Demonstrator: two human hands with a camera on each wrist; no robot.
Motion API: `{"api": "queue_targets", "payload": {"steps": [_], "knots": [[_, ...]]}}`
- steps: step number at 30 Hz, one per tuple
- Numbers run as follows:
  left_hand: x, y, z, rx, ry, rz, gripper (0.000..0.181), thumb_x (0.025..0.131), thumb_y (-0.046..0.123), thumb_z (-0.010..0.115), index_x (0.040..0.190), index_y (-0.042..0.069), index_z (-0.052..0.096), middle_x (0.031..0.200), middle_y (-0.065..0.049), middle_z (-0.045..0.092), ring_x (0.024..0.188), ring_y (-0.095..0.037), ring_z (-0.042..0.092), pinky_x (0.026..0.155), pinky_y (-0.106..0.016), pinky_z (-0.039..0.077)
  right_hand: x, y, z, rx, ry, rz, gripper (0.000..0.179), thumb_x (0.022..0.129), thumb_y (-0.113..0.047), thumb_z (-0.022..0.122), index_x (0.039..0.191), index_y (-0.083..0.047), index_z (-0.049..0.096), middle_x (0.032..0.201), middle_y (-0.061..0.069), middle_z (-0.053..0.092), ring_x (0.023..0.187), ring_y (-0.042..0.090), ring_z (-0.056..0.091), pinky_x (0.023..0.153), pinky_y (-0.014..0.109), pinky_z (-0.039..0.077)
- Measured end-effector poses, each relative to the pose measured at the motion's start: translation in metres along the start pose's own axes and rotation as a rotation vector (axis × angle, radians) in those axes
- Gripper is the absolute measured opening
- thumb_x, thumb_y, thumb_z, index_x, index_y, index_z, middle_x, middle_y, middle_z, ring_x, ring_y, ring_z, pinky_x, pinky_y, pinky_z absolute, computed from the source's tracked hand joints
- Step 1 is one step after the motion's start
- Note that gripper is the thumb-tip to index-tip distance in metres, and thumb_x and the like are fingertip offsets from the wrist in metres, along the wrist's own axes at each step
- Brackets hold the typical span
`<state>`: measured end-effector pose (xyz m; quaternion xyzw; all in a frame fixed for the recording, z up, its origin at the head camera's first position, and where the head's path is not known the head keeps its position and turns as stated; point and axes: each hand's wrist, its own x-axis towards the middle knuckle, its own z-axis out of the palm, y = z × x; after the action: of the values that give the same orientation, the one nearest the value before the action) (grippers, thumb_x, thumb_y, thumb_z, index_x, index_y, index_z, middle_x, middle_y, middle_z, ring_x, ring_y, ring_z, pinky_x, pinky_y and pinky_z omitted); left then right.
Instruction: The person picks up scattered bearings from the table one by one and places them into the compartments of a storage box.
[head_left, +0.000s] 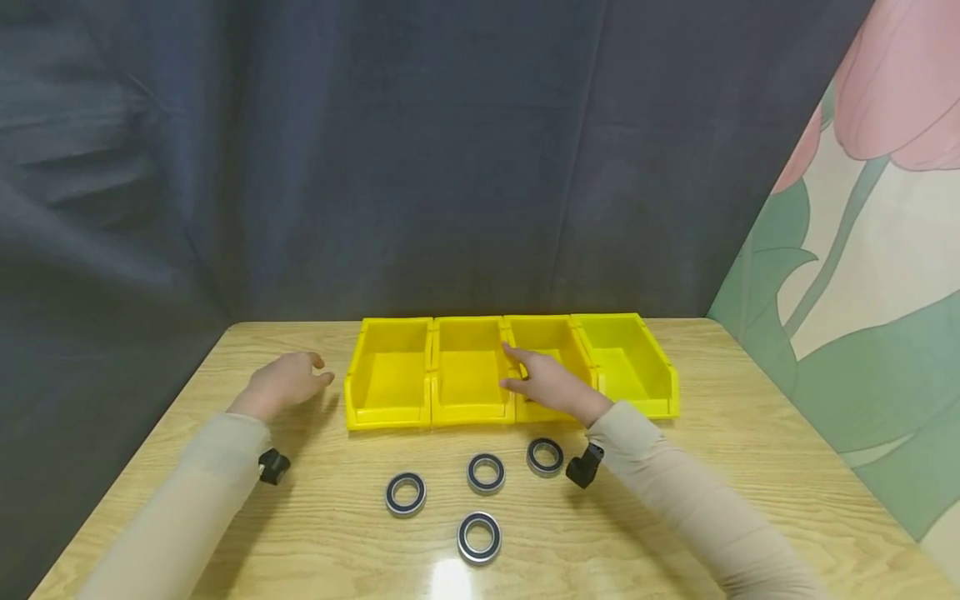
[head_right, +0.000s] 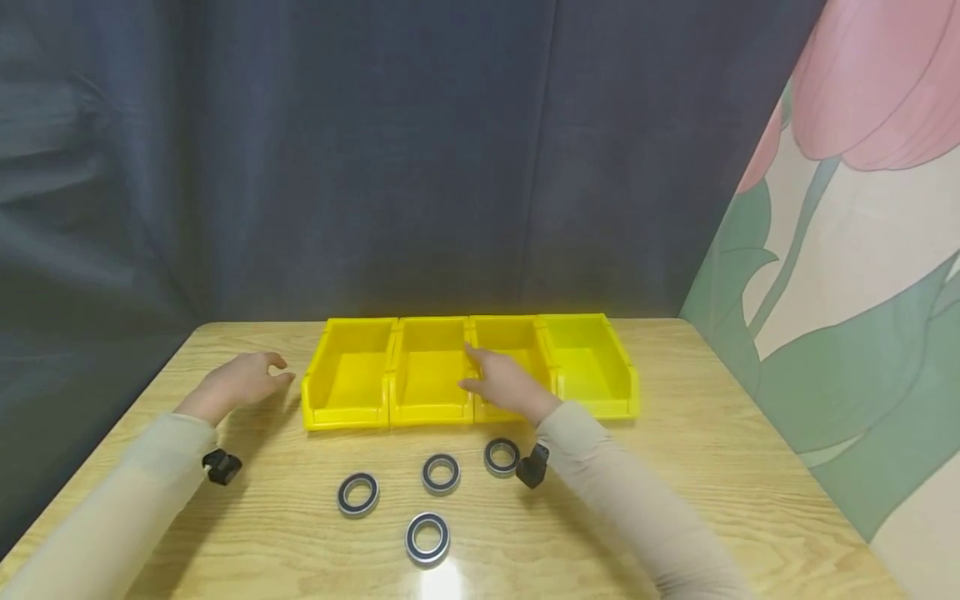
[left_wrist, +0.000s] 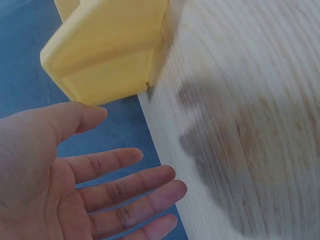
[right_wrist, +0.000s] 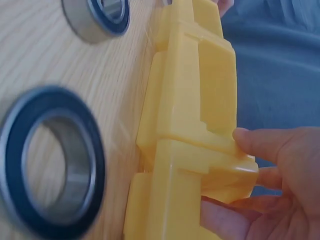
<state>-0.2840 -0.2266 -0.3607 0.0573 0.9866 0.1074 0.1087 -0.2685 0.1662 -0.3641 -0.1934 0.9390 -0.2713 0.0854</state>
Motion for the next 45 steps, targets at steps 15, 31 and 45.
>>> {"api": "queue_targets", "payload": {"steps": [15,31,45], "knots": [[-0.013,0.001,-0.027,-0.025,0.053,0.007,0.059,0.099,0.041,0.043,0.139,-0.002,0.046,0.137,-0.029,0.049,0.121,-0.049,0.049,0.092,-0.063,0.042,0.008,-0.012,0.005,0.014,0.000,0.008,0.071,0.097,-0.027,0.060,0.153,-0.007,0.023,0.153,0.019,0.034,0.059,0.013,0.045,0.072,0.030,0.045],[-0.076,0.123,-0.036,-0.077,0.039,0.397,0.045,0.094,0.039,0.060,0.132,0.014,0.058,0.103,-0.003,0.070,0.080,-0.012,0.064,0.073,-0.032,0.053,0.011,-0.007,0.005,0.009,-0.012,-0.006,0.072,0.097,-0.029,0.060,0.154,-0.008,0.022,0.152,0.019,0.037,0.052,0.013,0.049,0.076,0.032,0.046],[-0.085,0.136,0.039,0.202,-0.156,0.456,0.040,0.083,0.040,0.073,0.111,0.011,0.067,0.099,-0.001,0.067,0.071,-0.010,0.054,0.062,-0.031,0.048,0.009,-0.009,0.004,0.021,-0.014,0.014,0.072,0.096,-0.029,0.061,0.154,-0.008,0.023,0.150,0.020,0.040,0.068,0.012,0.060,0.079,0.033,0.049]]}}
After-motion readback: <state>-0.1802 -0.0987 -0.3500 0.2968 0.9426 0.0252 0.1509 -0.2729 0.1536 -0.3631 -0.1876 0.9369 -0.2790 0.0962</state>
